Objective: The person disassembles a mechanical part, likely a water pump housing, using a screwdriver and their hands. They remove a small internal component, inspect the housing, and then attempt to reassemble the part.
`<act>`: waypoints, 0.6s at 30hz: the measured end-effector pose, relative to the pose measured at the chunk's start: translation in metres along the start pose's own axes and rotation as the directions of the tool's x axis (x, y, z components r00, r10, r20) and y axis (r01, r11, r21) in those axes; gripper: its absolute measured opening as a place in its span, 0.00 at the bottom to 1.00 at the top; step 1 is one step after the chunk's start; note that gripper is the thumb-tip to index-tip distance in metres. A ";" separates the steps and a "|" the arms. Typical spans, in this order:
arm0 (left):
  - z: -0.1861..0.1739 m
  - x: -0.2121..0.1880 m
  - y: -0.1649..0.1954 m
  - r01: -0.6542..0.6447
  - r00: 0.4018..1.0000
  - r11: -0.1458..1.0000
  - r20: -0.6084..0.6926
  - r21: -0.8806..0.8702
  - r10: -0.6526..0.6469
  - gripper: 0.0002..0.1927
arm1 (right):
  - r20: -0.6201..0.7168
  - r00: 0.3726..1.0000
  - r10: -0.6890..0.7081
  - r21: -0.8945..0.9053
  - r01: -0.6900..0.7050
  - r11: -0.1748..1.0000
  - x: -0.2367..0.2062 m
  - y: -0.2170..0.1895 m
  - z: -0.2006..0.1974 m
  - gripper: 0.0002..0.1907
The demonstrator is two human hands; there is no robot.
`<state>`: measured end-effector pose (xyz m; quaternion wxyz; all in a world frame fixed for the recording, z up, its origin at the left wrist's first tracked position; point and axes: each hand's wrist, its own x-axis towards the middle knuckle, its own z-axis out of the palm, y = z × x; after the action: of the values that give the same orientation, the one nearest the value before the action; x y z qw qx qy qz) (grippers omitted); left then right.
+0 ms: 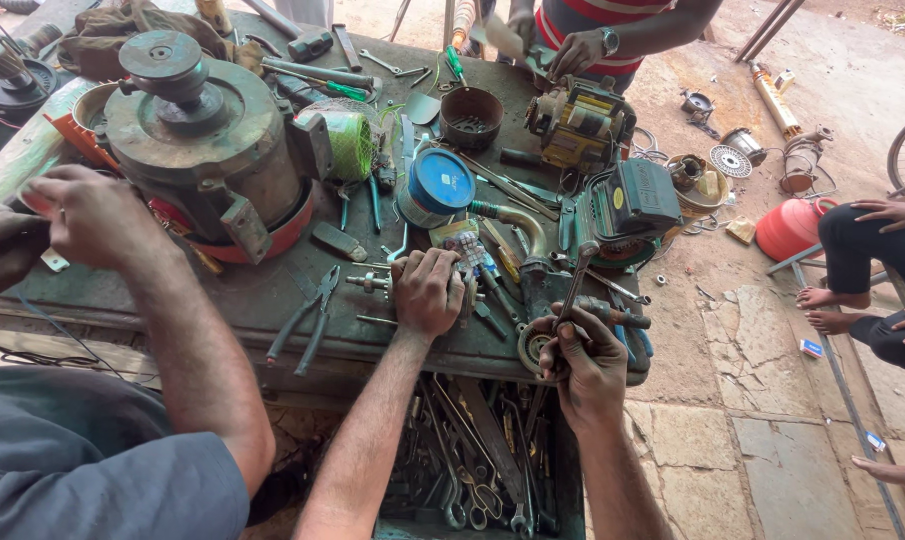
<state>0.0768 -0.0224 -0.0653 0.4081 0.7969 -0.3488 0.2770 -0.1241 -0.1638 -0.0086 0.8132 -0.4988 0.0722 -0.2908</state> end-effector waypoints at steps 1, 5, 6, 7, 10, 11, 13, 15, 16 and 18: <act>0.000 0.000 0.000 0.000 1.000 1.000 -0.004 0.002 0.000 0.14 | -0.003 1.000 0.005 -0.004 -0.005 1.000 0.000 0.000 0.000 0.14; 0.001 0.002 0.000 -0.007 1.000 1.000 -0.011 0.009 0.007 0.14 | -0.013 1.000 0.013 -0.011 -0.014 1.000 0.000 -0.001 0.001 0.14; 0.001 0.002 0.000 -0.008 1.000 1.000 -0.016 0.012 0.009 0.14 | -0.009 1.000 0.012 -0.011 -0.012 1.000 0.000 -0.002 0.002 0.14; 0.001 0.003 0.000 -0.009 1.000 1.000 -0.020 0.016 0.010 0.14 | -0.006 1.000 0.010 -0.011 -0.010 1.000 0.000 -0.002 0.003 0.14; 0.000 0.003 0.001 -0.009 1.000 1.000 -0.022 0.015 0.010 0.14 | -0.007 1.000 0.011 -0.012 -0.011 1.000 0.000 -0.004 0.005 0.14; 0.000 0.003 0.002 -0.008 1.000 1.000 -0.019 0.014 0.009 0.14 | -0.010 1.000 0.013 -0.012 -0.013 1.000 -0.001 -0.004 0.005 0.14; -0.001 0.003 0.002 -0.005 1.000 1.000 -0.010 0.005 0.005 0.14 | -0.022 1.000 0.021 -0.041 -0.022 0.999 -0.002 -0.003 0.005 0.14; -0.001 0.003 0.002 -0.009 1.000 1.000 -0.009 -0.002 0.009 0.14 | -0.034 0.998 0.047 -0.073 -0.049 0.996 -0.006 -0.001 0.002 0.14; -0.001 0.003 0.002 -0.014 1.000 1.000 -0.010 -0.006 0.014 0.14 | -0.043 0.997 0.071 -0.091 -0.074 0.993 -0.009 0.002 -0.001 0.14; -0.001 0.002 0.003 -0.013 1.000 1.000 -0.002 -0.022 0.013 0.14 | -0.063 0.988 0.138 -0.116 -0.145 0.983 -0.021 0.008 -0.008 0.14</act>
<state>0.0756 -0.0232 -0.0625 0.4155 0.7898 -0.3566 0.2763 -0.1413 -0.1562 -0.0234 0.7980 -0.5325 0.1470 -0.2409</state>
